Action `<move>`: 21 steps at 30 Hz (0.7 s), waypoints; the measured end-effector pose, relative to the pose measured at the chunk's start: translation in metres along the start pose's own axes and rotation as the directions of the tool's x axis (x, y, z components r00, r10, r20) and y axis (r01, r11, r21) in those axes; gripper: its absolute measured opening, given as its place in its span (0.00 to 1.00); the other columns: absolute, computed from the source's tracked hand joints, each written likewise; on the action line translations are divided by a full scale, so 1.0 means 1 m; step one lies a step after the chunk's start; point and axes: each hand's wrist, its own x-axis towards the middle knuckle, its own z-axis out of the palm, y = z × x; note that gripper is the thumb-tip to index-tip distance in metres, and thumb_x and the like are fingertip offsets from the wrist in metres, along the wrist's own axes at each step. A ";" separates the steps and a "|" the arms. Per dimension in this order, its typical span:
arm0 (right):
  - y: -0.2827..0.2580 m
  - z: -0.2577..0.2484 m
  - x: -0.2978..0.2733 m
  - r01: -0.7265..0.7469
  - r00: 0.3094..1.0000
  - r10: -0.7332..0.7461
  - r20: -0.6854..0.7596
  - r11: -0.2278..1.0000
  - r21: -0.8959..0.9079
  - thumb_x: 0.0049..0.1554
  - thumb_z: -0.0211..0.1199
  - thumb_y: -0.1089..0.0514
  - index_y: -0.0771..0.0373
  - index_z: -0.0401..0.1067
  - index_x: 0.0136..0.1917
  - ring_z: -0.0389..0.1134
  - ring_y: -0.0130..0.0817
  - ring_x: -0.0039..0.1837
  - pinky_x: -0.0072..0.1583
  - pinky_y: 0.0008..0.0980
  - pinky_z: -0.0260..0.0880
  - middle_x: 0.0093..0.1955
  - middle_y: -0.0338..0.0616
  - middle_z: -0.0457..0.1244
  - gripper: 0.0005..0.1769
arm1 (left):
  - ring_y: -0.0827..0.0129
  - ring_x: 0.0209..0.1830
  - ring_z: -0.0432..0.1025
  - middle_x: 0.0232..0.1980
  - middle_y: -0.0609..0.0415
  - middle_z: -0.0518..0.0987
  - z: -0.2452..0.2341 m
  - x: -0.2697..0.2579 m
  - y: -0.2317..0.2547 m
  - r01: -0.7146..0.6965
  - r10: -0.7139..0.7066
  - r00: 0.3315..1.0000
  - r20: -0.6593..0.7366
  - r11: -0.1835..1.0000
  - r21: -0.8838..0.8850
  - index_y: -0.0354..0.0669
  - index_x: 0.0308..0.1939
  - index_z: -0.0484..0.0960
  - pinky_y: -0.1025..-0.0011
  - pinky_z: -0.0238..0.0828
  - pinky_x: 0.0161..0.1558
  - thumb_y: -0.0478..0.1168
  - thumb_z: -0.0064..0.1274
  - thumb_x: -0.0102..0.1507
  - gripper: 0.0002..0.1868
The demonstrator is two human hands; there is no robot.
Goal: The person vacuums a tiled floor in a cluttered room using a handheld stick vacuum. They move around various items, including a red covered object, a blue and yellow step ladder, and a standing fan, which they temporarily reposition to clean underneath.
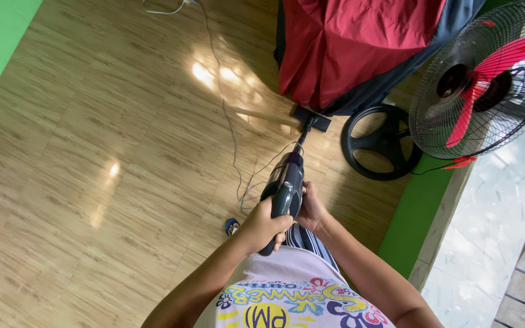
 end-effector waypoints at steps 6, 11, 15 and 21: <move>0.051 0.051 -0.016 -0.116 0.989 0.113 0.095 0.993 0.018 0.55 0.38 0.44 0.64 0.66 0.41 0.65 0.39 0.43 0.53 0.39 0.66 0.40 0.49 0.63 0.24 | 0.76 0.13 0.63 0.21 0.56 0.67 -0.025 -0.066 0.008 0.004 -0.010 0.995 -0.095 0.998 -0.062 0.35 0.40 0.64 0.76 0.62 0.14 0.32 0.45 0.55 0.11; 0.097 0.094 -0.007 -0.155 0.980 0.151 0.128 0.988 0.021 0.56 0.38 0.46 0.67 0.66 0.43 0.65 0.38 0.43 0.52 0.38 0.67 0.40 0.51 0.63 0.23 | 0.77 0.14 0.62 0.23 0.56 0.68 -0.065 -0.108 0.004 -0.013 0.003 0.987 -0.158 0.998 -0.068 0.35 0.40 0.64 0.76 0.62 0.14 0.31 0.44 0.54 0.11; 0.123 0.113 0.019 -0.148 0.983 0.148 0.108 0.989 -0.010 0.54 0.37 0.46 0.66 0.66 0.42 0.65 0.39 0.42 0.50 0.38 0.67 0.40 0.50 0.63 0.24 | 0.75 0.13 0.62 0.22 0.55 0.66 -0.105 -0.120 -0.009 -0.067 0.052 0.992 -0.115 0.990 -0.126 0.34 0.37 0.62 0.76 0.62 0.14 0.30 0.46 0.55 0.10; 0.145 0.125 0.078 -0.028 0.993 0.027 0.113 1.000 0.006 0.56 0.38 0.45 0.65 0.66 0.43 0.65 0.37 0.42 0.50 0.37 0.67 0.39 0.48 0.63 0.24 | 0.76 0.12 0.62 0.22 0.55 0.67 -0.164 -0.103 -0.024 -0.099 0.092 0.990 -0.108 0.994 -0.054 0.37 0.36 0.64 0.77 0.61 0.13 0.31 0.44 0.54 0.08</move>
